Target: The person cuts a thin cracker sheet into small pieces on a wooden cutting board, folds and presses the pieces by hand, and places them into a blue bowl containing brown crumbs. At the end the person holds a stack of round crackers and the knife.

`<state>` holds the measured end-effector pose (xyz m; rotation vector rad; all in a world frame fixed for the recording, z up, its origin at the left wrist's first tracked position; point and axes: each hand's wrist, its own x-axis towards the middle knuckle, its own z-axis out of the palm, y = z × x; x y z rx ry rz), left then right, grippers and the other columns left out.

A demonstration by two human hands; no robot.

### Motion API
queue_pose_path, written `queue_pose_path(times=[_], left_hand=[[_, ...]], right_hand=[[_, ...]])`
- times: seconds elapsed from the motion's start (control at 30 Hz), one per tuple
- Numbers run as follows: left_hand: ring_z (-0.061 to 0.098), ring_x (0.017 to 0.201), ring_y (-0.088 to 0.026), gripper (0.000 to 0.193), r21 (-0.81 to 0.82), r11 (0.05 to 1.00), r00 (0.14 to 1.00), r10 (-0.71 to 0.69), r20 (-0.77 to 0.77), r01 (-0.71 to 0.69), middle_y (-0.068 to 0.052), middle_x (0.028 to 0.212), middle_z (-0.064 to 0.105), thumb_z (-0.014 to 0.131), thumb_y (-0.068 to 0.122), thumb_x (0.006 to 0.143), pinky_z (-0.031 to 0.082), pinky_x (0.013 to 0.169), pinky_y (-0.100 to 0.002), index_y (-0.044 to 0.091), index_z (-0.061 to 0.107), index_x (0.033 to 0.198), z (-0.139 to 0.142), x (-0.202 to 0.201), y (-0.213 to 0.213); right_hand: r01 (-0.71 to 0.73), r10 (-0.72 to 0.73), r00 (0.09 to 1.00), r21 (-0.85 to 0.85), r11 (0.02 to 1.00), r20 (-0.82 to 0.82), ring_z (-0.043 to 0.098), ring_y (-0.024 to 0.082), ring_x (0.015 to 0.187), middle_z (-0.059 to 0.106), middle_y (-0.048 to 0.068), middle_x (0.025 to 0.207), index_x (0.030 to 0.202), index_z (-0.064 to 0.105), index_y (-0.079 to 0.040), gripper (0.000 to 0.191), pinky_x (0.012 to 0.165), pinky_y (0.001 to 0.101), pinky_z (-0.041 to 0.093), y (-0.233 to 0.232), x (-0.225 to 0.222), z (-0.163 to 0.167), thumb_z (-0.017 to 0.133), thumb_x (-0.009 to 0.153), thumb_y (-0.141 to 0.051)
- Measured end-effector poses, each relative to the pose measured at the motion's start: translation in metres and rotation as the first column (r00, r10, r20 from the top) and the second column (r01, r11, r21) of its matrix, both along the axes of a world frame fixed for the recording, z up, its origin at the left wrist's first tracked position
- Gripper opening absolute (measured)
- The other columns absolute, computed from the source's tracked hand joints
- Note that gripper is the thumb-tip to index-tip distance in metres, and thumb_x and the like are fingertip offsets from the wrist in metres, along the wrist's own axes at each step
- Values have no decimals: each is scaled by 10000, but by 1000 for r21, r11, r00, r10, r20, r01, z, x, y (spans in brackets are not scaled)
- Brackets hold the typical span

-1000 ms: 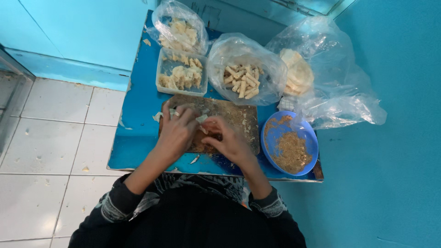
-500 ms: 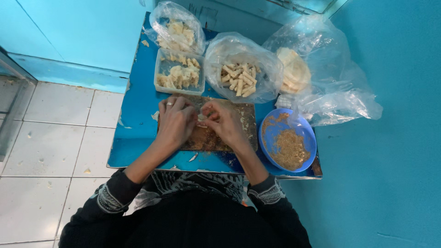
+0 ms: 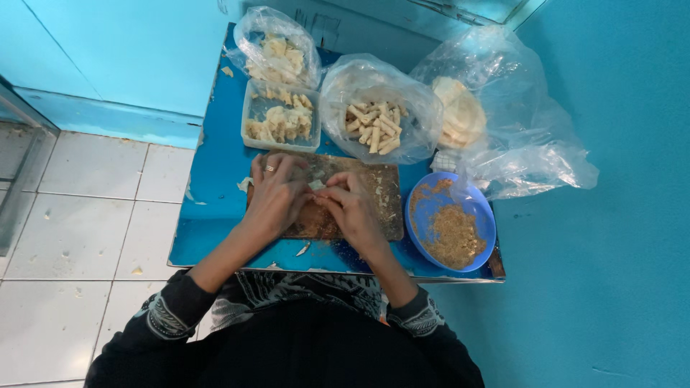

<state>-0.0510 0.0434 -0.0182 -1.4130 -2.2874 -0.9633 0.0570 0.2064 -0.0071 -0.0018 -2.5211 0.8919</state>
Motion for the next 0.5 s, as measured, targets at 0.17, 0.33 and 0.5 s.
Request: queue_pose_path(times=[0.17, 0.33, 0.5], left_hand=[[422, 1278, -408, 123, 61, 998, 1000, -12, -25, 14, -157, 1359, 525, 797, 118, 727, 226, 1058, -703, 63, 745, 824, 6, 4, -1], [438, 1296, -393, 76, 6, 1000, 999, 14, -46, -14, -154, 1340, 547, 763, 87, 775, 239, 1087, -673, 52, 728, 833, 1, 1, 5], [459, 1283, -374, 62, 41, 999, 999, 4, 41, -5, -133, 1296, 565, 762, 85, 802, 258, 1102, -609, 54, 726, 842, -9, -2, 7]], right_hand=[[122, -127, 983, 43, 992, 131, 508, 277, 1068, 546, 57, 1103, 920, 842, -161, 173, 903, 448, 449, 14, -9, -2, 838, 803, -289], [157, -157, 981, 9, 988, 114, 482, 295, 1099, 518, 72, 1129, 901, 842, -170, 215, 924, 482, 415, 14, -13, -1, 876, 745, -313], [173, -162, 985, 216, 961, -64, 500, 303, 1182, 548, 55, 1242, 891, 835, -192, 159, 953, 508, 384, 3, 3, 2, 864, 763, -282]])
